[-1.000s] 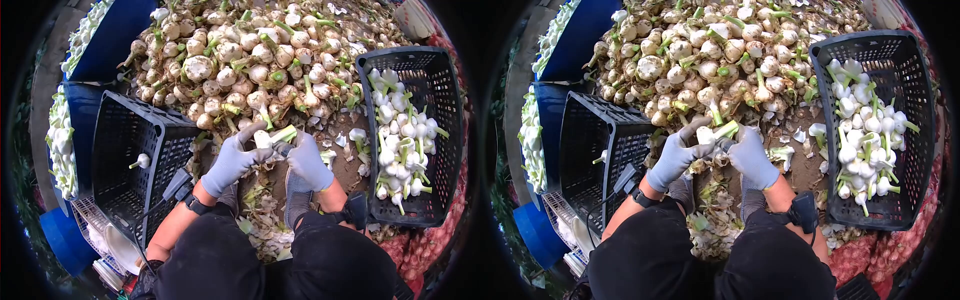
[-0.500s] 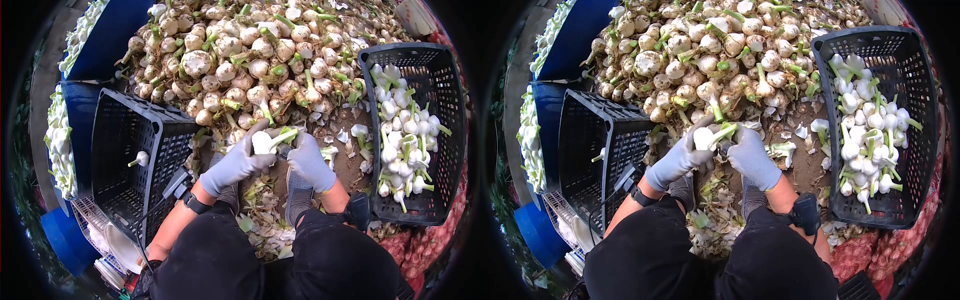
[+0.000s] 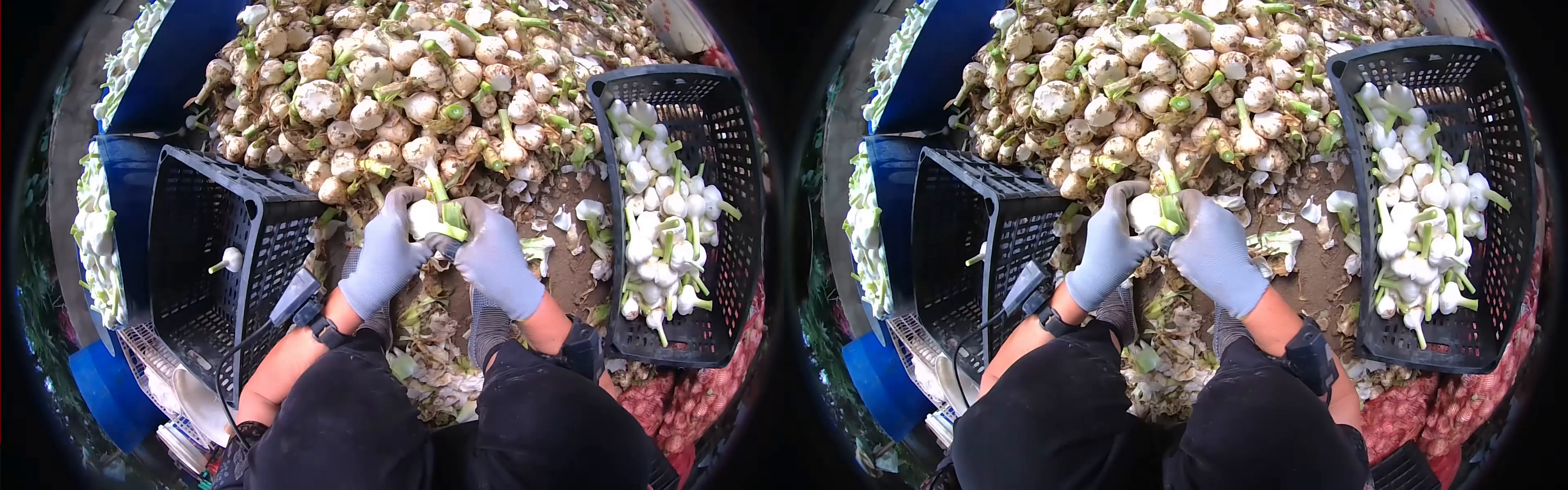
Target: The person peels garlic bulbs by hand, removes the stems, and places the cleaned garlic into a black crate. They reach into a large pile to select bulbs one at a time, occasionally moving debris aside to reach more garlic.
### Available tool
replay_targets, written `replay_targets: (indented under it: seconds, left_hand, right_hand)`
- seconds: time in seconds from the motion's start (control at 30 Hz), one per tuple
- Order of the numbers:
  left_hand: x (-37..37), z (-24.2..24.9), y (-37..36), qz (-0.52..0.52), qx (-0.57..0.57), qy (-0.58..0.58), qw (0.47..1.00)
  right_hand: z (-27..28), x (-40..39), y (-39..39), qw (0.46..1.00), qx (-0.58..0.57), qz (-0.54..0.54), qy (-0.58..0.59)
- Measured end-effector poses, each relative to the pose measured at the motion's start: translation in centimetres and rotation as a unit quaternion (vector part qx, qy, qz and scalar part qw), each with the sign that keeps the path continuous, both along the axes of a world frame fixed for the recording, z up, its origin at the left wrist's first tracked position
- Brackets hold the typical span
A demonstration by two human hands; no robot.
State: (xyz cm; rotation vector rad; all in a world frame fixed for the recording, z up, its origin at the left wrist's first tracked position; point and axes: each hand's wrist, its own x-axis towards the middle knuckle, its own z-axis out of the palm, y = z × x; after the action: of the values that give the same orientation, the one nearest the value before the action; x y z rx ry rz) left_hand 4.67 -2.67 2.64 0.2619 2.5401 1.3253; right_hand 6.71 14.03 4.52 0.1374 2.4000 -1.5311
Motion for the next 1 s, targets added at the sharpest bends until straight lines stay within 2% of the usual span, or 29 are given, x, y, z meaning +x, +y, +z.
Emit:
replay_targets:
  seconds: [0.03,0.1,0.17,0.2,0.23,0.27,0.3,0.33,0.37,0.4,0.43,0.47,0.5,0.53,0.57,0.63,0.67,0.7,0.73,0.77,0.8,0.83,0.9,0.97,1.0]
  left_hand:
    - [0.0,-0.2,0.2,-0.005,-0.039,0.022,0.999]
    - [0.3,-0.2,0.1,-0.001,-0.051,0.019,0.999]
    - [0.5,-0.5,-0.3,-0.001,0.022,0.017,1.000]
    - [0.5,-0.6,-0.5,-0.004,0.079,-0.030,0.996]
    - [0.8,-0.7,-0.6,-0.004,0.078,-0.033,0.996]
    - [1.1,-1.0,-0.7,0.014,0.189,-0.121,0.974]
    - [1.1,-0.8,-0.7,0.032,0.297,-0.205,0.932]
    - [0.7,0.0,-0.8,-0.004,0.268,-0.198,0.943]
    - [0.7,0.1,-0.7,-0.005,0.269,-0.197,0.943]
    - [0.7,0.1,-0.5,0.012,0.310,-0.257,0.915]
    - [0.8,0.1,-0.4,0.029,0.349,-0.317,0.881]
    - [0.9,0.3,-0.4,0.027,0.350,-0.318,0.881]
    - [1.0,0.6,-0.4,-0.025,0.356,-0.351,0.866]
    - [1.2,0.7,-0.4,-0.075,0.360,-0.381,0.848]
    - [1.6,0.8,-0.6,-0.113,0.308,-0.328,0.886]
    - [1.0,1.2,-0.6,-0.022,0.349,-0.389,0.852]
    - [0.6,1.6,-0.5,0.005,0.315,-0.362,0.877]
    - [0.2,1.3,-0.3,0.005,0.318,-0.361,0.877]
    - [0.2,1.0,-0.1,-0.005,0.271,-0.297,0.916]
    - [0.4,0.8,0.2,-0.015,0.221,-0.232,0.947]
    - [0.4,0.8,0.2,-0.047,0.151,-0.165,0.974]
    - [0.5,1.0,0.4,-0.048,0.150,-0.166,0.973]
    - [0.4,1.7,0.6,-0.063,0.090,-0.147,0.983]
    - [0.4,1.6,0.8,-0.062,0.093,-0.152,0.982]
    - [0.3,1.7,0.8,-0.055,0.130,-0.229,0.963]
  right_hand:
    - [-0.1,-0.1,-0.1,0.997,0.080,0.005,0.007]
    - [0.2,-0.2,0.2,0.996,0.084,0.003,0.003]
    - [0.8,-0.2,1.0,0.998,0.008,0.032,-0.057]
    - [0.6,0.0,1.3,0.998,0.008,0.032,-0.059]
    - [0.5,0.0,1.4,0.984,-0.142,-0.020,-0.110]
    - [0.4,0.1,1.5,0.942,-0.288,-0.073,-0.156]
    - [0.3,0.1,1.5,0.942,-0.289,-0.074,-0.157]
    - [0.3,0.1,1.5,0.943,-0.279,-0.100,-0.149]
    - [0.3,0.1,1.6,0.945,-0.268,-0.126,-0.141]
    - [-2.1,0.5,1.6,0.983,-0.160,-0.085,-0.010]
    - [-2.1,0.2,1.9,0.983,-0.159,-0.085,-0.009]
    - [-2.1,-0.3,2.3,0.990,0.036,-0.057,0.121]
    - [-2.1,-0.9,2.7,0.942,0.230,-0.026,0.242]
    - [-1.5,-2.2,3.5,0.948,0.178,-0.089,0.250]
    - [-0.7,-3.0,4.3,0.976,0.161,-0.139,0.057]
    - [-1.0,-2.2,5.5,0.956,0.237,0.012,0.172]
    - [-0.8,-1.0,5.3,0.953,0.250,0.073,0.155]
    - [0.9,-0.2,4.4,0.945,0.263,0.136,0.137]
    - [2.1,0.3,3.7,0.940,0.272,0.162,0.128]
    - [2.2,0.6,3.2,0.968,0.194,0.139,0.076]
    - [1.6,0.8,3.0,0.954,0.238,0.138,0.116]
    - [0.9,1.0,2.7,0.937,0.280,0.135,0.159]
    - [0.8,1.0,2.1,0.930,0.305,0.146,0.142]
    - [0.7,0.9,2.2,0.920,0.336,0.158,0.126]
    - [0.4,0.9,2.5,0.931,0.305,0.146,0.140]
